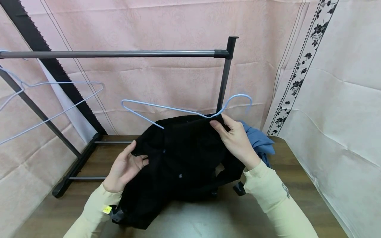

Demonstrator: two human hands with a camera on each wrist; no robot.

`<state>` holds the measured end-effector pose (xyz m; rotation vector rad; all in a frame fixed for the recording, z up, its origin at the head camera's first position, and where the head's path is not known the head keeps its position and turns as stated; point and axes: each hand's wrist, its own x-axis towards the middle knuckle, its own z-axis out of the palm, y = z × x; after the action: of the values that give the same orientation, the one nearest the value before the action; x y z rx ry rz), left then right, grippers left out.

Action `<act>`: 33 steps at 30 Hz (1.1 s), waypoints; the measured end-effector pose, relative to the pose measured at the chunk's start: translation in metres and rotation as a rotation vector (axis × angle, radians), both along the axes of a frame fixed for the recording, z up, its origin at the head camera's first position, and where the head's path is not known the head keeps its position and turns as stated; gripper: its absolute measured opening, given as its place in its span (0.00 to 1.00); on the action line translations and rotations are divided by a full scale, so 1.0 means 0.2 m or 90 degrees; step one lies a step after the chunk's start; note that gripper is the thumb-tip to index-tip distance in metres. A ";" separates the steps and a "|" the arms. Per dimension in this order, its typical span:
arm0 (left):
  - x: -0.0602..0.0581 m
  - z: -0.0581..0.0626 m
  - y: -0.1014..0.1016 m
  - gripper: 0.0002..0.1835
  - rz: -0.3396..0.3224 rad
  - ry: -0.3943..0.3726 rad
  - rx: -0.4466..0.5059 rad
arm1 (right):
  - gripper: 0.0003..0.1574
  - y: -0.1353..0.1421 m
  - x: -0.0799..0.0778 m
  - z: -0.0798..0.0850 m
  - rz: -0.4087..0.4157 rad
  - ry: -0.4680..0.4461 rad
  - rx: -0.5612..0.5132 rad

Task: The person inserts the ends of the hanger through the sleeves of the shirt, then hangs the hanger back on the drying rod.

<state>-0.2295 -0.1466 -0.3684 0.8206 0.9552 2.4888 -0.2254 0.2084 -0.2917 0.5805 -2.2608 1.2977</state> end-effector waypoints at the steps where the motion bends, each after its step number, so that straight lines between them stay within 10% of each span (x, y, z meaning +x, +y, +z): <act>1: 0.00 0.02 -0.01 0.22 0.004 -0.008 0.015 | 0.14 0.01 0.00 -0.01 0.001 -0.006 0.012; 22: 0.09 0.27 -0.15 0.22 0.114 -0.017 -0.001 | 0.15 0.05 0.06 -0.14 0.119 0.054 0.067; 33: 0.17 0.41 -0.16 0.17 0.453 0.037 -0.226 | 0.10 0.05 0.07 -0.18 0.151 0.104 0.085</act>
<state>-0.1962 -0.1779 -0.2856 0.4855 1.9102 2.7046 -0.2110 0.2179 -0.3270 0.9905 -2.2047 1.1632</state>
